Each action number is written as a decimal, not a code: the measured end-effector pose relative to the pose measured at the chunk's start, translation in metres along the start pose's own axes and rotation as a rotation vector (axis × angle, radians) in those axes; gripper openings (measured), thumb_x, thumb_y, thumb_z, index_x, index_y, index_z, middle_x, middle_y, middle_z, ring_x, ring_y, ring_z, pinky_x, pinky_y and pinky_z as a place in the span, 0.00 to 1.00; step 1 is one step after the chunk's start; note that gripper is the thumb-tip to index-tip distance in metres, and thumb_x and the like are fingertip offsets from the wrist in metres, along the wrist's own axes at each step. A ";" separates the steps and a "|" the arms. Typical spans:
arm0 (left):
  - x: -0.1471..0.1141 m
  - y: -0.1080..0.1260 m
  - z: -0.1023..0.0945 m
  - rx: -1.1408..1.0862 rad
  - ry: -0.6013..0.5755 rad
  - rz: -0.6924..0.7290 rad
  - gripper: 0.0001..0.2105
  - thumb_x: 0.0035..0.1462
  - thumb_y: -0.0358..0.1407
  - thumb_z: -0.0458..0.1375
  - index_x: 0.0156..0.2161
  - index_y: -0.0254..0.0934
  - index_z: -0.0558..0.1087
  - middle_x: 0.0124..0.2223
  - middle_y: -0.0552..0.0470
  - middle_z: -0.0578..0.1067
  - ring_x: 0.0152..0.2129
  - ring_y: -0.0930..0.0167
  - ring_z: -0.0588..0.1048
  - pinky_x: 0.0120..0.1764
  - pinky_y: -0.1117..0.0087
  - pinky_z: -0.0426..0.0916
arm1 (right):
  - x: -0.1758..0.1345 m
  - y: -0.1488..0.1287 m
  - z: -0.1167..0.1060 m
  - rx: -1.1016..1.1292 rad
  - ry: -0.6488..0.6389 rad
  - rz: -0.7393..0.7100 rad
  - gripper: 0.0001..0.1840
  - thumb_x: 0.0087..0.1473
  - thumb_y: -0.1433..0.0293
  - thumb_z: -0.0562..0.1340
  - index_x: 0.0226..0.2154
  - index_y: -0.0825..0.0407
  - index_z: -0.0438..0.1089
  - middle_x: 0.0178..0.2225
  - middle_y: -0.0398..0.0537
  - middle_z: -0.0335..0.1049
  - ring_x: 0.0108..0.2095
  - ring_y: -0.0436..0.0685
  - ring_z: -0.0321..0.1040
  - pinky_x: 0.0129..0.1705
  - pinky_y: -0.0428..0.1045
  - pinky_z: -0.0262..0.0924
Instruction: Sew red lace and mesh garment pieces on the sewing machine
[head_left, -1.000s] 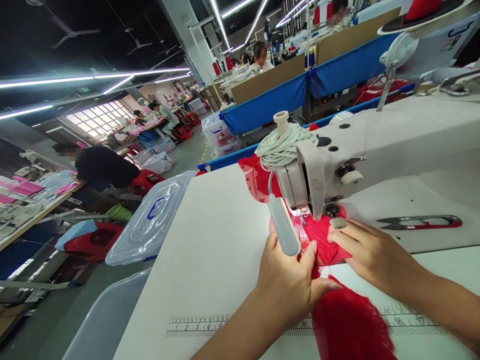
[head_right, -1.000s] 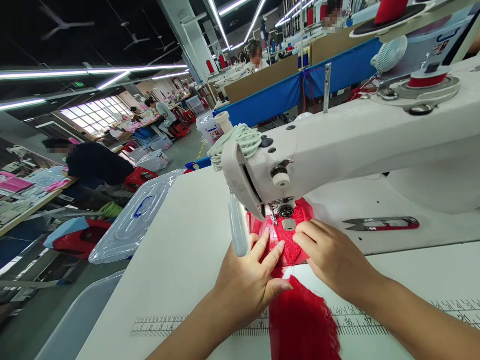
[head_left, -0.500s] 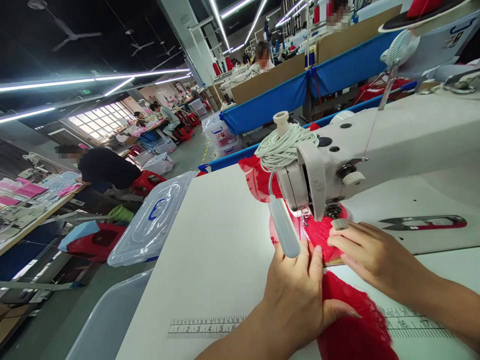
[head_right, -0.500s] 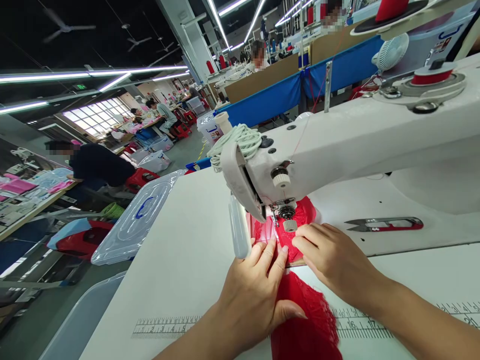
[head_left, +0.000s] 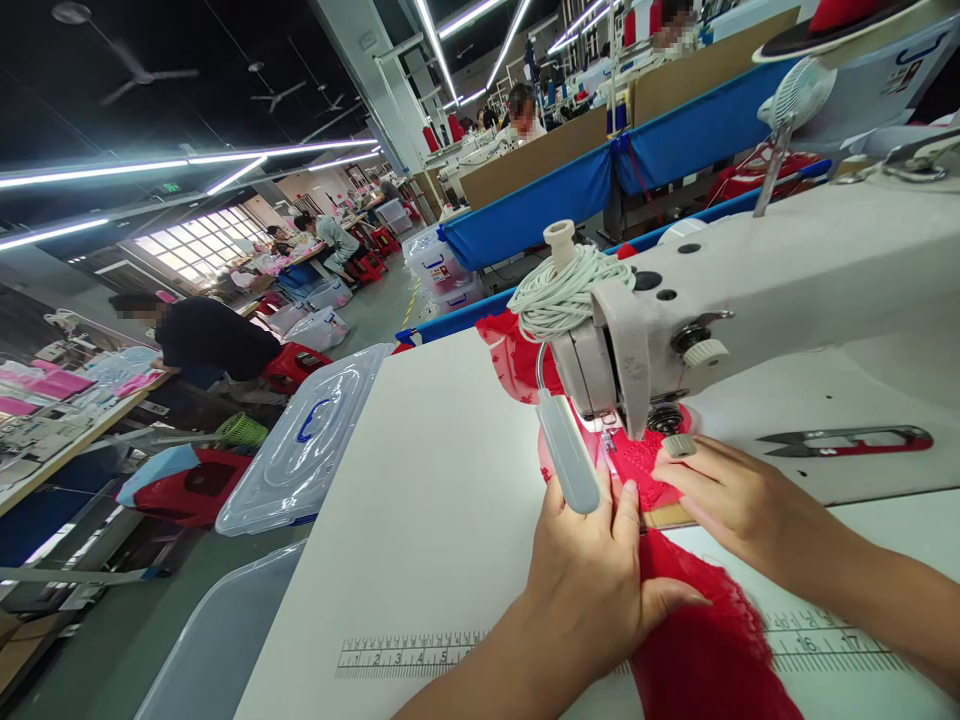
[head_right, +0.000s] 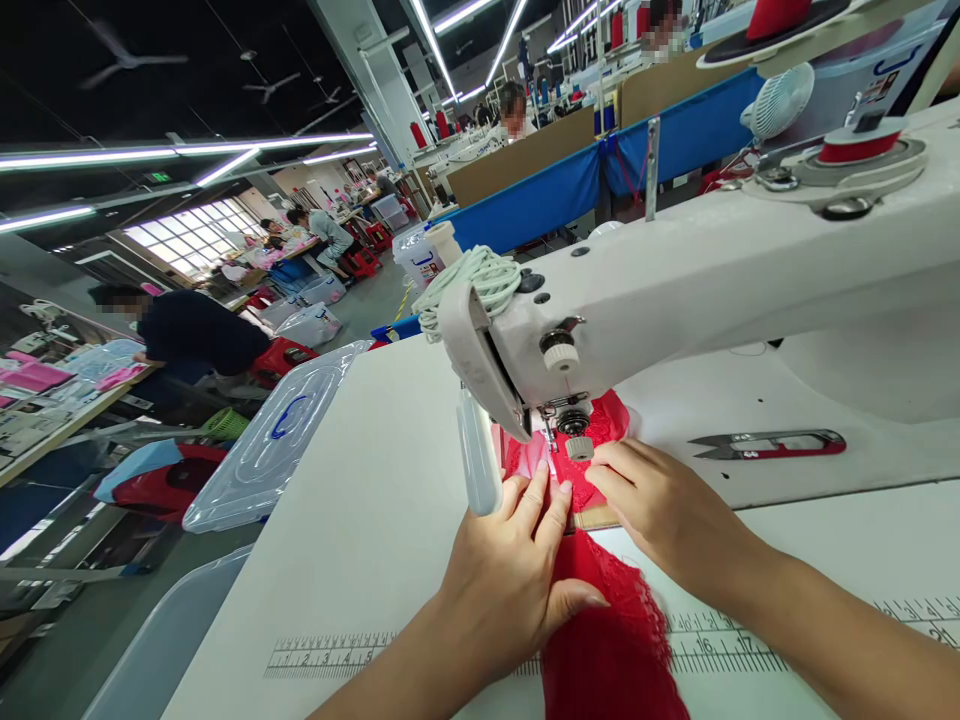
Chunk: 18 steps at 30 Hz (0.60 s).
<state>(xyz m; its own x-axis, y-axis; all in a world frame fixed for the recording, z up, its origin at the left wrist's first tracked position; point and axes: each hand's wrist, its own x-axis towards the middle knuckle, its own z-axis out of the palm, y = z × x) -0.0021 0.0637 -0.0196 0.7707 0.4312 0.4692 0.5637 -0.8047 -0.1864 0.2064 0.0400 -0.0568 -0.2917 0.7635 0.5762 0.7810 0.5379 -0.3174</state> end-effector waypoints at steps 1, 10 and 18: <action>0.000 0.000 0.000 0.002 -0.003 -0.001 0.39 0.66 0.61 0.38 0.51 0.27 0.77 0.49 0.35 0.79 0.41 0.55 0.78 0.49 0.53 0.71 | 0.001 0.000 -0.001 0.009 0.000 -0.004 0.21 0.58 0.84 0.48 0.36 0.50 0.71 0.35 0.50 0.72 0.38 0.58 0.69 0.40 0.54 0.67; 0.002 0.000 0.006 -0.045 0.005 -0.071 0.41 0.65 0.63 0.37 0.53 0.28 0.75 0.51 0.34 0.77 0.45 0.54 0.77 0.51 0.50 0.70 | 0.001 0.002 0.003 -0.005 -0.016 -0.002 0.20 0.57 0.85 0.47 0.38 0.51 0.70 0.38 0.53 0.71 0.43 0.60 0.68 0.43 0.54 0.66; -0.002 0.001 0.004 0.031 -0.019 -0.068 0.41 0.63 0.65 0.41 0.59 0.28 0.71 0.54 0.33 0.76 0.52 0.50 0.74 0.56 0.45 0.66 | 0.006 -0.002 0.000 -0.126 0.042 -0.046 0.22 0.52 0.86 0.50 0.42 0.54 0.71 0.37 0.52 0.72 0.40 0.59 0.67 0.41 0.53 0.66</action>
<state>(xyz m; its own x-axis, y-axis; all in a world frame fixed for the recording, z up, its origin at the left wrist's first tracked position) -0.0012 0.0636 -0.0244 0.7355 0.4927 0.4651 0.6239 -0.7602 -0.1815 0.2028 0.0435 -0.0527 -0.3073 0.7225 0.6194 0.8312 0.5207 -0.1950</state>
